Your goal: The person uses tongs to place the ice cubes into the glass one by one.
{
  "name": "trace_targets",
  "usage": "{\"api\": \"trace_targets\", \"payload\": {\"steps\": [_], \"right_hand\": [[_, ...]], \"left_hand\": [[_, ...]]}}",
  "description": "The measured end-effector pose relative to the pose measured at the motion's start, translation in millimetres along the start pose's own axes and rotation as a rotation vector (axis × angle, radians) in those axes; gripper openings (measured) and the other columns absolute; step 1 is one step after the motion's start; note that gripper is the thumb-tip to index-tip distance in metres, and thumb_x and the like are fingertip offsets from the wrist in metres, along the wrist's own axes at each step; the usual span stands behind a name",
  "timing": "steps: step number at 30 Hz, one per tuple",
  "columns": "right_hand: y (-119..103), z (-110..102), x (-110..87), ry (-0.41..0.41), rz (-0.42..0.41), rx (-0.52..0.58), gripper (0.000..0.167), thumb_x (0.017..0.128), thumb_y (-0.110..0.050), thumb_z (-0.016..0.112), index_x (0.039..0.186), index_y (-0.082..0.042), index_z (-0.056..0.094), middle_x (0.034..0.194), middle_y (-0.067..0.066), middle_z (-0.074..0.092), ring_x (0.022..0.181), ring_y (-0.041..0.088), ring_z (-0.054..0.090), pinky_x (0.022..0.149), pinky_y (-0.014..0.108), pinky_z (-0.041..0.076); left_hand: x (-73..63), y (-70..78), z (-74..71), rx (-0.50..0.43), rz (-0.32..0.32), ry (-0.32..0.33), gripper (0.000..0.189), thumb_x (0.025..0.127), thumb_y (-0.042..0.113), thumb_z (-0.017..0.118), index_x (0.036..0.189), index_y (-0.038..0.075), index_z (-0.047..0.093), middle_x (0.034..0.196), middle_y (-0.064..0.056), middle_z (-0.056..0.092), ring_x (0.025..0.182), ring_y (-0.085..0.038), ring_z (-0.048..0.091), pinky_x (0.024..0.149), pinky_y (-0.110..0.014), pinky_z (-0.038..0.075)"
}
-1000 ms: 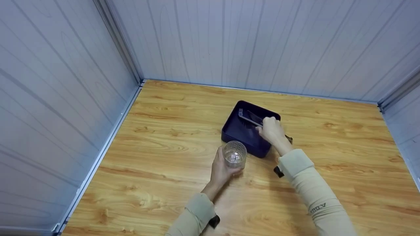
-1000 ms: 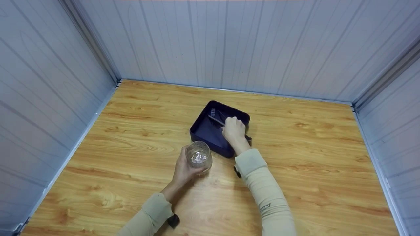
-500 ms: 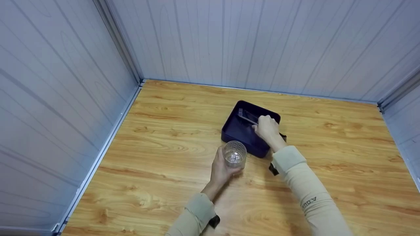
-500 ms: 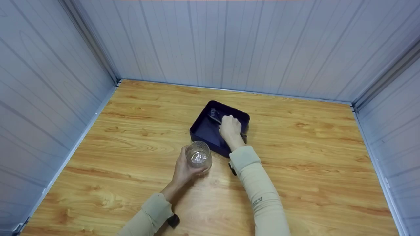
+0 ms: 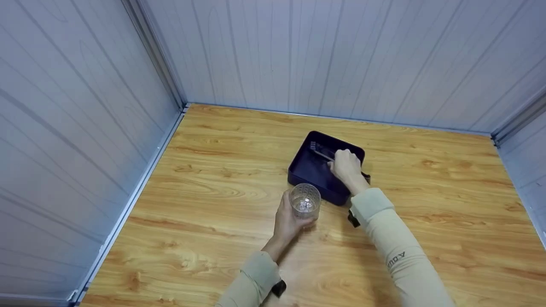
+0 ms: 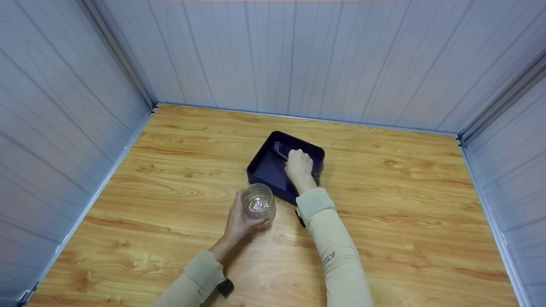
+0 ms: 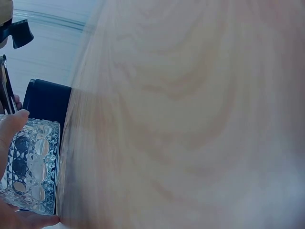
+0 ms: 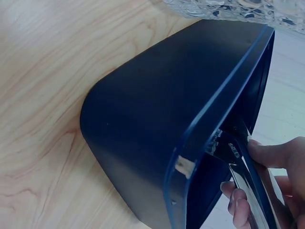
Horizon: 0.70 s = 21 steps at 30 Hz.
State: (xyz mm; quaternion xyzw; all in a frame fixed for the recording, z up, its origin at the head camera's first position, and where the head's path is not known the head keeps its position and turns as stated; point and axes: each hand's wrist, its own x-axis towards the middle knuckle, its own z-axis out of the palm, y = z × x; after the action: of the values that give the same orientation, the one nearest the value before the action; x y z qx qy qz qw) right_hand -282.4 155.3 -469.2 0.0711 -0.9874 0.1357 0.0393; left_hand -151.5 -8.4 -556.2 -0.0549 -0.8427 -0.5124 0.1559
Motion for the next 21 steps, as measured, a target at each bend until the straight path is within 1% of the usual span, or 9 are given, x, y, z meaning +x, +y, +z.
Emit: {"api": "trace_targets", "payload": {"steps": [6, 11, 21], "right_hand": [[-0.7, 1.6, 2.2, 0.001, 0.005, 0.000, 0.025, 0.079, -0.021, 0.063, 0.071, 0.003, 0.059, 0.081, 0.025, 0.059, 0.073, 0.042, 0.057, 0.060, 0.050, 0.049], [-1.7, 1.3, 4.3, -0.010, 0.014, 0.000, 0.026, 0.080, -0.021, 0.062, 0.078, 0.005, 0.061, 0.085, 0.026, 0.059, 0.076, 0.043, 0.057, 0.062, 0.050, 0.049], [-2.1, 4.3, 6.4, 0.015, 0.022, -0.018, 0.025, 0.079, -0.019, 0.063, 0.081, 0.006, 0.063, 0.087, 0.027, 0.060, 0.077, 0.043, 0.057, 0.063, 0.050, 0.049]], "left_hand": [[-0.2, 0.2, -0.7, 0.002, 0.003, 0.000, 0.090, 0.049, 0.025, 0.085, 0.122, 0.008, 0.035, 0.116, -0.010, 0.050, 0.107, -0.025, 0.050, 0.091, -0.036, 0.042], [-0.6, 0.9, -0.6, -0.003, 0.024, 0.014, 0.090, 0.048, 0.024, 0.086, 0.121, 0.006, 0.035, 0.115, -0.012, 0.051, 0.106, -0.027, 0.051, 0.090, -0.038, 0.043], [-0.3, -0.5, 1.0, 0.002, 0.016, 0.006, 0.090, 0.049, 0.025, 0.085, 0.121, 0.008, 0.035, 0.117, -0.009, 0.050, 0.108, -0.024, 0.049, 0.092, -0.034, 0.041]]}}
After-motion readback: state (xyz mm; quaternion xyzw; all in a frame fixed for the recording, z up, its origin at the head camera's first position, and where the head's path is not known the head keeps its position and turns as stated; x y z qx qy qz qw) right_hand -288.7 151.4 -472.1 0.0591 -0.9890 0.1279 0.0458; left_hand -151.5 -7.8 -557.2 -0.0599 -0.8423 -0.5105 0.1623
